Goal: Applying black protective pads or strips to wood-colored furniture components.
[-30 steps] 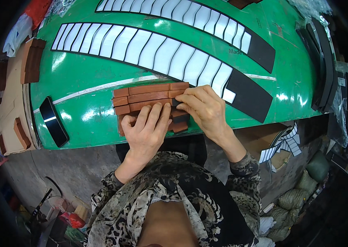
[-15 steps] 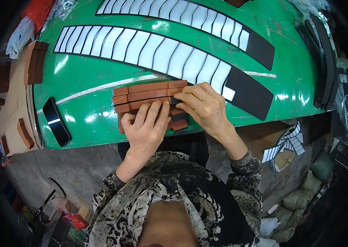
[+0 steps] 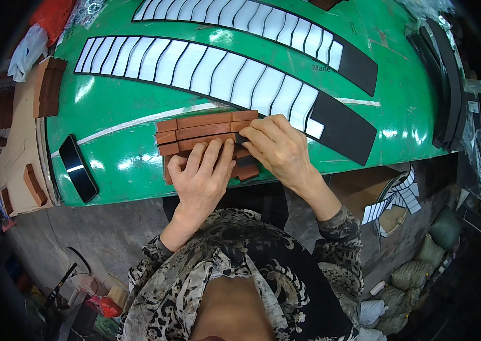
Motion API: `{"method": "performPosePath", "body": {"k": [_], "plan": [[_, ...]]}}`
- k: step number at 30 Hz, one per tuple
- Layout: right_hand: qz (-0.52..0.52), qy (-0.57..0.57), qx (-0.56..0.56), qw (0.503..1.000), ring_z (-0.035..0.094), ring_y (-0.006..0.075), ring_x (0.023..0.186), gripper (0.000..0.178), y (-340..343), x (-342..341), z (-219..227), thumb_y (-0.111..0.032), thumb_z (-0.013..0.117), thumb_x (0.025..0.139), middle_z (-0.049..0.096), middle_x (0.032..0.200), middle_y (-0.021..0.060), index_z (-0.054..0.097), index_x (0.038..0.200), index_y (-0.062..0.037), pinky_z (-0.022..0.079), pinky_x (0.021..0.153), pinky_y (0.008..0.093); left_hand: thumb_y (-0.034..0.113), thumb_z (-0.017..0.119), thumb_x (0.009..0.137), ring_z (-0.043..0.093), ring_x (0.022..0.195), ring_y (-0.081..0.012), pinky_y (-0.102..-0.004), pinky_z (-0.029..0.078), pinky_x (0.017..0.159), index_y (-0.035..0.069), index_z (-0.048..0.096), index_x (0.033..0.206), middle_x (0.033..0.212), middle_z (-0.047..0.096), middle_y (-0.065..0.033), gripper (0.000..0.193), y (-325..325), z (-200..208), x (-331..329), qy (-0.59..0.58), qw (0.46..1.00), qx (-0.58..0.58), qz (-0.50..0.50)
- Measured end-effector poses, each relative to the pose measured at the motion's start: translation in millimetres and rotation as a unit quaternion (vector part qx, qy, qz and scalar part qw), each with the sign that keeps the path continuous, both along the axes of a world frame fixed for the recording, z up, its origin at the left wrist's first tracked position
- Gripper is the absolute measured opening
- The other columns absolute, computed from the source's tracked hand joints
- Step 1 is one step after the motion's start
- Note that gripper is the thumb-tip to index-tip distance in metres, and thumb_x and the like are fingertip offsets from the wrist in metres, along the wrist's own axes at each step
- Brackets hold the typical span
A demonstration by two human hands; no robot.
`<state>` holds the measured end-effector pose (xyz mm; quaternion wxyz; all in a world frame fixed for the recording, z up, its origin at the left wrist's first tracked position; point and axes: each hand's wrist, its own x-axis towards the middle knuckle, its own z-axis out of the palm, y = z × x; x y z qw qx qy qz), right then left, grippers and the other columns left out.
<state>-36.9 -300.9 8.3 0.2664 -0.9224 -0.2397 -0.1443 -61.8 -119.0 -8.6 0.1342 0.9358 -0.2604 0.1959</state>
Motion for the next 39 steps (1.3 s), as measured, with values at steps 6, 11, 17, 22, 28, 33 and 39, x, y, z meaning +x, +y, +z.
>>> {"method": "performPosePath", "body": {"k": [6,11,17,22,28,33,39], "plan": [[-0.006,0.006,0.035,0.999,0.059,0.0236,0.081,0.031,-4.3,0.1,-4.7,-0.003,0.076,0.062,0.063,0.089,0.0069,0.066,0.092,-0.0043,0.051,0.064,0.0326,0.023,0.073,0.068,0.052,0.093,-0.0142,-0.0351,0.03,0.072,0.012,0.065,0.108,0.106,0.057,0.0021,0.042,-0.1,-0.1,0.1,0.005,1.0,-0.004,-0.004],[-0.083,-0.013,0.112,0.99,0.059,0.0234,0.08,0.027,-16.3,-10.9,-5.5,-0.003,0.075,0.067,0.065,0.086,0.0068,0.068,0.094,-0.0043,0.05,0.065,0.0311,0.026,0.072,0.069,0.052,0.091,-0.0141,-0.0354,0.029,0.071,0.02,0.062,0.115,0.104,0.056,0.0019,0.047,0.8,1.8,-0.1,0.0,0.999,0.049,-0.012],[-0.205,0.284,0.34,0.873,0.057,0.0103,0.071,0.023,-14.0,-21.0,-23.8,-0.008,0.071,0.079,0.062,0.082,0.0028,0.064,0.1,-0.0028,0.046,0.062,0.0233,0.028,0.071,0.069,0.051,0.088,-0.0154,-0.0361,0.028,0.07,0.026,0.061,0.119,0.098,0.054,0.0005,0.051,-0.1,2.0,0.0,-0.008,0.996,0.083,-0.012],[-0.172,0.346,0.39,0.836,0.053,0.0038,0.066,0.027,-5.3,-14.9,-32.9,-0.013,0.071,0.081,0.056,0.076,-0.001,0.059,0.103,-0.0025,0.043,0.056,0.019,0.024,0.072,0.068,0.052,0.092,-0.0179,-0.0375,0.03,0.071,0.022,0.064,0.116,0.099,0.054,-0.0011,0.048,-1.5,8.7,3.8,0.019,0.997,0.065,-0.023],[-0.149,0.359,0.424,0.818,0.055,0.0048,0.068,0.023,-12.4,-14.0,-41.9,-0.012,0.07,0.082,0.058,0.08,-0.0003,0.061,0.101,-0.0026,0.044,0.058,0.0201,0.019,0.07,0.071,0.052,0.094,-0.0185,-0.0369,0.031,0.073,0.022,0.062,0.119,0.102,0.055,-0.0018,0.048,-2.2,10.0,8.6,0.024,0.996,0.076,-0.027],[-0.118,0.242,0.354,0.896,0.06,0.011,0.077,0.024,-16.4,-18.5,-32.5,-0.006,0.07,0.078,0.064,0.094,0.0046,0.067,0.102,-0.0045,0.049,0.066,0.0243,0.017,0.07,0.072,0.052,0.095,-0.0185,-0.0359,0.033,0.075,0.019,0.059,0.122,0.104,0.055,-0.0021,0.051,-1.5,9.4,7.0,0.016,0.998,0.057,-0.026],[-0.095,0.142,0.288,0.942,0.062,0.0189,0.077,0.026,-12.3,-21.7,-28.2,-0.007,0.072,0.075,0.064,0.096,0.0076,0.067,0.101,-0.0041,0.051,0.065,0.0284,0.016,0.071,0.073,0.052,0.099,-0.0196,-0.0369,0.034,0.079,0.012,0.061,0.117,0.107,0.056,-0.003,0.045,-3.6,10.9,4.9,0.033,0.999,0.026,-0.015]]}}
